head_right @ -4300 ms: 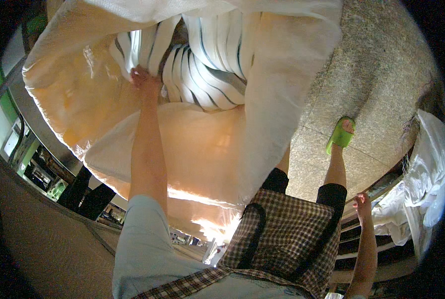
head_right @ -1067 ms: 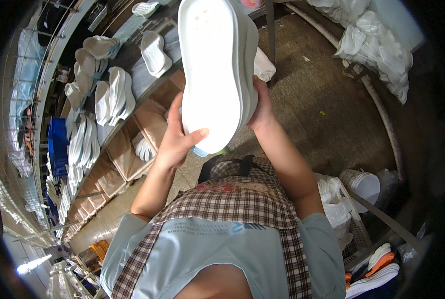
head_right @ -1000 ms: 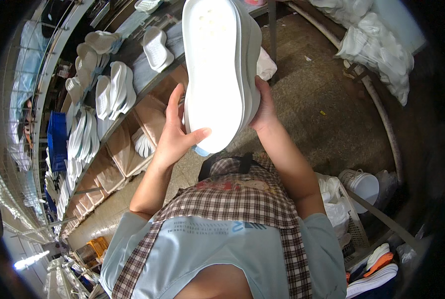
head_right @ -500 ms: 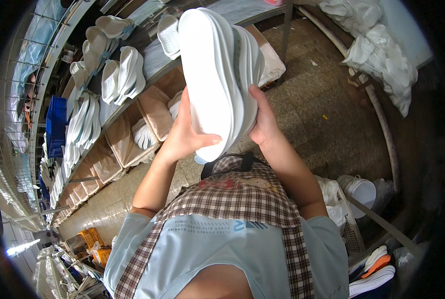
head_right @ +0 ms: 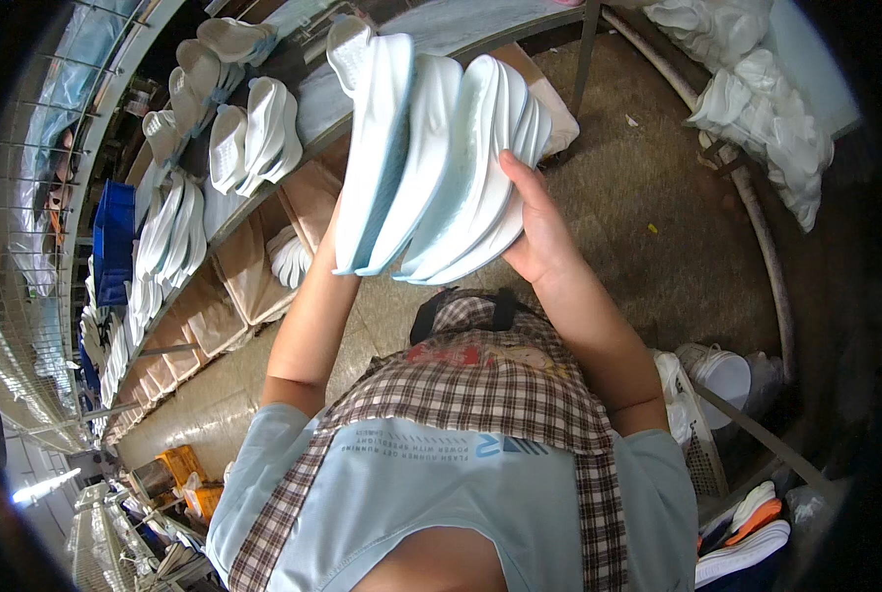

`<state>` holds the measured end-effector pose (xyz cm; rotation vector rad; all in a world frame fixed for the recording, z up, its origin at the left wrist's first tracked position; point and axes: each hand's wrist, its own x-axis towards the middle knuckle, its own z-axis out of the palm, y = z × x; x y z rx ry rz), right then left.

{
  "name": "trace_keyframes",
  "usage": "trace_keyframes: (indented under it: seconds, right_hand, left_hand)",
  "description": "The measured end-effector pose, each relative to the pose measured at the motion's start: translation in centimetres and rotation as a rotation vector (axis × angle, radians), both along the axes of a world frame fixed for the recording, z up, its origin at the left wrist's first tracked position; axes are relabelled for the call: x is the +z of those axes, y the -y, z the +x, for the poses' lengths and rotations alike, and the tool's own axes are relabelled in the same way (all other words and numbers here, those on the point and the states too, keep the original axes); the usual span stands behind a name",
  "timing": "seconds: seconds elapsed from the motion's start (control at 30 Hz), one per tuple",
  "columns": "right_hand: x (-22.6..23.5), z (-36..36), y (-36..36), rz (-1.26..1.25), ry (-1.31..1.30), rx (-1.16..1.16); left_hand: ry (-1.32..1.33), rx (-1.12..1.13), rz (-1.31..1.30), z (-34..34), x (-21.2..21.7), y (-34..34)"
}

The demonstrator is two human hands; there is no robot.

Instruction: The person picks up white and light-blue slippers from a shelf, aligns them, and stacks them into a neat pile. They repeatedly pick, align, and place slippers, occasionally turning them over to check the soles before adding them to the stack.

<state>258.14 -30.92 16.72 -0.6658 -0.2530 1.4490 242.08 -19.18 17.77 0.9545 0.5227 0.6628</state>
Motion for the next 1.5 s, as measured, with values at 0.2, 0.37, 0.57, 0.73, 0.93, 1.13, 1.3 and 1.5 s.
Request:
trace_keyframes:
  seconds: [0.2,0.37,0.57,0.73,0.93,1.13,1.3,1.5]
  right_hand:
    - [-1.5,-0.1,1.4,-0.376,-0.128,0.166]
    - [-4.0,-0.3,1.7,-0.478,-0.215,0.228]
    - [-5.9,-0.2,2.1,-0.562,-0.311,0.227]
    - [-6.2,-0.1,2.3,-0.554,-0.318,0.234]
    - [-6.5,0.0,2.3,-0.538,-0.373,0.214]
    - [-6.6,0.1,2.2,-0.509,-0.406,0.240]
    - [-6.6,0.1,2.4,-0.483,-0.418,0.258]
    - [-6.7,0.3,2.3,-0.471,-0.428,0.250]
  left_hand:
    - [-0.155,-0.112,-0.095,0.0,-2.4,0.2]
    - [-0.392,-0.215,-0.169,0.3,-4.5,-0.4]
    - [-0.294,-0.334,-0.378,0.1,-5.7,-0.8]
    - [-0.191,-0.393,-0.484,0.6,-7.0,-1.5]
    - [-0.211,-0.394,-0.513,0.7,-7.3,-2.0]
    - [-0.402,-0.264,-0.323,2.1,-6.8,-1.3]
    - [-0.525,-0.316,-0.292,2.4,-6.6,-1.9]
    - [-0.520,-0.337,-0.288,2.5,-6.4,-2.1]
